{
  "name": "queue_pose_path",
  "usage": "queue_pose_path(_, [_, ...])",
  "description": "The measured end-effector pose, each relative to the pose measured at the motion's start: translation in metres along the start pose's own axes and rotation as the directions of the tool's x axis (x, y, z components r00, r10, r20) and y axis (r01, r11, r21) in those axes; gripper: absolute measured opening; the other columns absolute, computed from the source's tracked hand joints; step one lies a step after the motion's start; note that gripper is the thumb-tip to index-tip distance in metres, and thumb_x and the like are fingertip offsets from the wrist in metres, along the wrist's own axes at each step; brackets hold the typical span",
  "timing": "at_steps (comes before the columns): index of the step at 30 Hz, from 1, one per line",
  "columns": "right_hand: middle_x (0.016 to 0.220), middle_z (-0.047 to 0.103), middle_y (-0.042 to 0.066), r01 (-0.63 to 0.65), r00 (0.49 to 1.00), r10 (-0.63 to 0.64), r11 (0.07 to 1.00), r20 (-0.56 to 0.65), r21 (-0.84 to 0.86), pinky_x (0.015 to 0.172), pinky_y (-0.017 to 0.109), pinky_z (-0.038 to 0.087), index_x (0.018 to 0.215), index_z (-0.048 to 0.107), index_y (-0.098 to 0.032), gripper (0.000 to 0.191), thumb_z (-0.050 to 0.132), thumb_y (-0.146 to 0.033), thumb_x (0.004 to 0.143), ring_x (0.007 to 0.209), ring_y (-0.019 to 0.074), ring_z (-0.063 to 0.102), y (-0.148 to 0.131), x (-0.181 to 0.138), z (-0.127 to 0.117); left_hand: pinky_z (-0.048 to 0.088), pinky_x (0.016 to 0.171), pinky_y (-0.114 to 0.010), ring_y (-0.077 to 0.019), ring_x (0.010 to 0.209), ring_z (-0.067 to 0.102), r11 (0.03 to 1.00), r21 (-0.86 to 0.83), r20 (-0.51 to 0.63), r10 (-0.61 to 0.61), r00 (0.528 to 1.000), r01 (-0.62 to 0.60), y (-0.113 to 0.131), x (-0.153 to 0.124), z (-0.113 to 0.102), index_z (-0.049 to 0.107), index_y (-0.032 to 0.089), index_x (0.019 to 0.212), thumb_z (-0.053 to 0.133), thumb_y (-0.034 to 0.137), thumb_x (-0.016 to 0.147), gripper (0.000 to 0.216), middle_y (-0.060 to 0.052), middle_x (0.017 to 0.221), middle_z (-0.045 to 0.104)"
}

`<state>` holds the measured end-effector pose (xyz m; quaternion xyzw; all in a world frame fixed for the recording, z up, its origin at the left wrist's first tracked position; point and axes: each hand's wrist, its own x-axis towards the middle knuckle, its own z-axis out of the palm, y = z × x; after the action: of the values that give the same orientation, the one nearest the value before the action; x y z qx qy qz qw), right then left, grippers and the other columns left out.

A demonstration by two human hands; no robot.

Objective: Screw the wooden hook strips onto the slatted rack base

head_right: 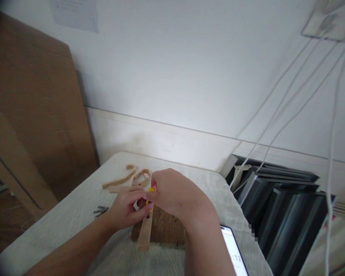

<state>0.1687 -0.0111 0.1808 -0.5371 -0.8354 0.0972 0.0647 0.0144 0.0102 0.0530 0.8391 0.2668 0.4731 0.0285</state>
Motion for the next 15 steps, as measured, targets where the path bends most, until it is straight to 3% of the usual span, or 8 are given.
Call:
queue_pose_path(6, [0.078, 0.071, 0.004, 0.195, 0.981, -0.195, 0.975, -0.015, 0.104, 0.061, 0.023, 0.037, 0.085, 0.072, -0.017, 0.015, 0.058, -0.019, 0.079, 0.067, 0.0122, 0.058, 0.001, 0.001, 0.000, 0.036, 0.052, -0.021, -0.0109, 0.055, 0.050, 1.000, -0.011, 0.017, 0.006, 1.000, -0.006, -0.004, 0.000, 0.001, 0.058, 0.015, 0.062, 0.052, 0.024, 0.086, 0.026, -0.001, 0.056, 0.055])
queue_pose_path(11, [0.073, 0.070, 0.006, 0.040, 0.998, -0.037, 0.998, -0.057, 0.054, 0.056, 0.025, 0.034, 0.081, 0.072, -0.014, 0.017, 0.060, -0.026, 0.079, 0.062, 0.0136, 0.056, 0.003, 0.004, 0.003, 0.039, 0.054, -0.022, -0.0120, 0.056, 0.053, 0.999, -0.029, 0.090, -0.038, 0.995, 0.041, -0.009, -0.001, 0.002, 0.064, 0.016, 0.074, 0.056, 0.034, 0.085, 0.023, -0.001, 0.060, 0.060])
queue_pose_path(15, [0.077, 0.070, 0.006, 0.119, 0.992, -0.115, 0.990, -0.056, 0.077, 0.058, 0.024, 0.034, 0.082, 0.072, -0.016, 0.015, 0.058, -0.021, 0.079, 0.066, 0.0130, 0.057, 0.002, 0.006, 0.004, 0.037, 0.052, -0.022, -0.0110, 0.052, 0.050, 0.998, 0.000, 0.109, -0.056, 0.992, 0.056, -0.011, -0.002, 0.002, 0.064, 0.016, 0.072, 0.049, 0.030, 0.089, 0.027, 0.000, 0.056, 0.058])
